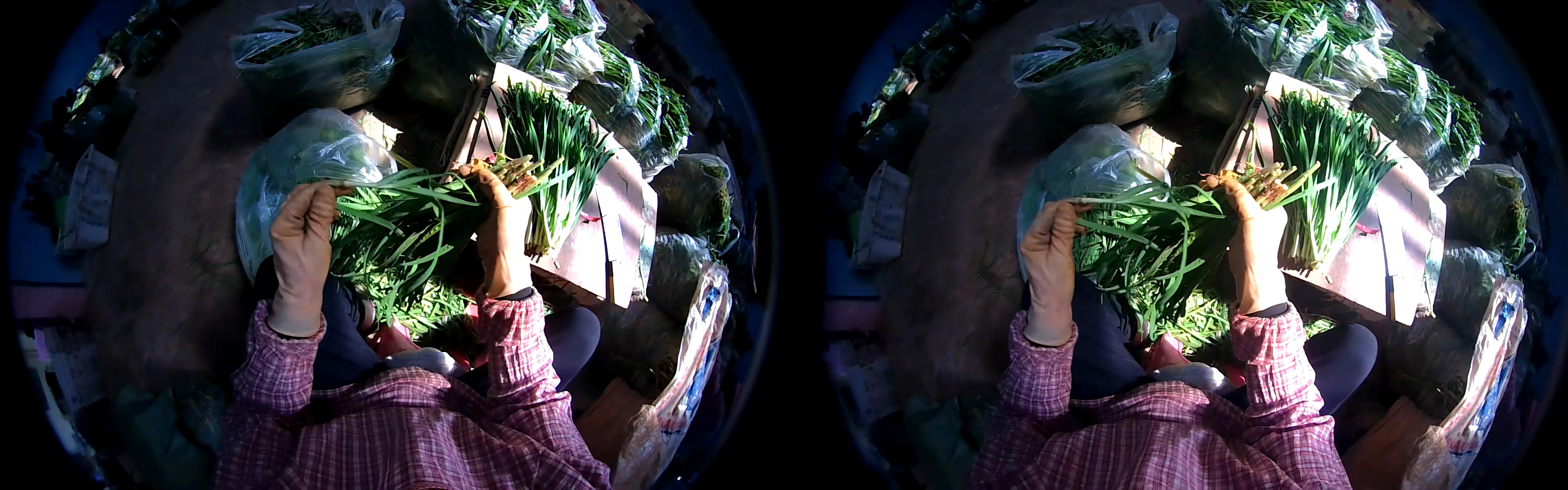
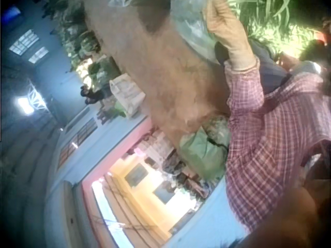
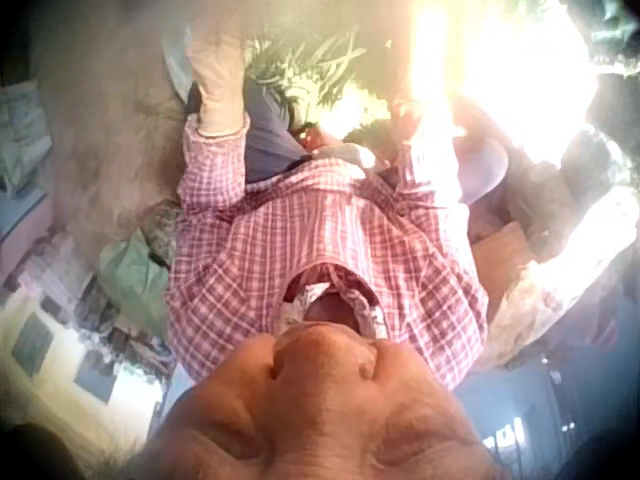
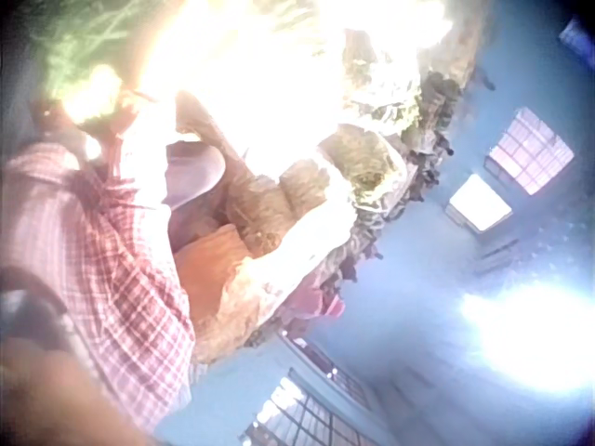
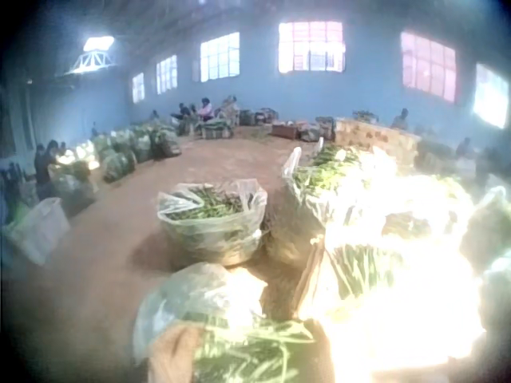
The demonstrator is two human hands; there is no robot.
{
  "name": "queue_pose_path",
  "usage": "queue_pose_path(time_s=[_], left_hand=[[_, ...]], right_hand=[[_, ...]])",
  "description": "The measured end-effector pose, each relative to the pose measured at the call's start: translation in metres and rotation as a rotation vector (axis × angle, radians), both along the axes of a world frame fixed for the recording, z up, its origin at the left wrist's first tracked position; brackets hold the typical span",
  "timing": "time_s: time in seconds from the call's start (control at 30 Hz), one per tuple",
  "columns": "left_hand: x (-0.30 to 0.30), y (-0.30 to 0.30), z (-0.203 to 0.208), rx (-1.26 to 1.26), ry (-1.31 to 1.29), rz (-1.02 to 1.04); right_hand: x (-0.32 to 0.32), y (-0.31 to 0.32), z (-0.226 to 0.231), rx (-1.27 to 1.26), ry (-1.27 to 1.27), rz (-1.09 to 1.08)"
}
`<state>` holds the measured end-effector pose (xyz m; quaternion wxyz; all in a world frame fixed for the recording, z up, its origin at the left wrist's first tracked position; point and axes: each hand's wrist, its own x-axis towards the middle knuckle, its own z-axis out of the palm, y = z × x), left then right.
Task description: The person picks up a bunch of green onions, removes loose or yellowed leaves by hand, and then uses a cleaver to trim the root ends on a cardboard surface.
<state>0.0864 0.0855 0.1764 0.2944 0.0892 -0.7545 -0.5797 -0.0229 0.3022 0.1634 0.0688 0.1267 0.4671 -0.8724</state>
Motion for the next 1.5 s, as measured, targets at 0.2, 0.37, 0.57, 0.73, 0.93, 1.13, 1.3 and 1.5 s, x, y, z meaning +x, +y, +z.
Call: queue_pose_path(time_s=[0.2,0.37,0.57,0.73,0.93,1.13,1.3,1.5], left_hand=[[0.008,-0.063,0.059,0.248,0.108,0.058],[0.017,0.02,-0.013,0.045,-0.525,-0.318],[-0.005,0.086,-0.043,0.502,-0.199,-0.217],[-0.014,0.044,-0.018,0.079,0.109,-0.112],[-0.002,-0.062,0.064,0.073,0.292,0.183],[0.005,0.074,-0.026,-0.202,-0.221,-0.364],[0.031,0.123,-0.046,-0.259,-0.537,-0.572],[-0.016,0.038,-0.067,-0.249,-0.322,-0.538]], right_hand=[[0.014,0.037,-0.039,-0.009,-0.028,-0.115],[0.025,0.032,-0.04,0.038,-0.005,-0.135],[0.05,0.028,-0.038,0.17,0.077,-0.066],[0.061,0.034,-0.063,0.039,0.04,-0.122],[0.069,0.081,-0.042,0.038,0.042,-0.158],[0.085,0.05,-0.021,0.279,0.169,0.271],[0.101,0.055,-0.024,0.465,0.104,0.481],[0.137,0.114,-0.009,0.308,0.249,0.541]])
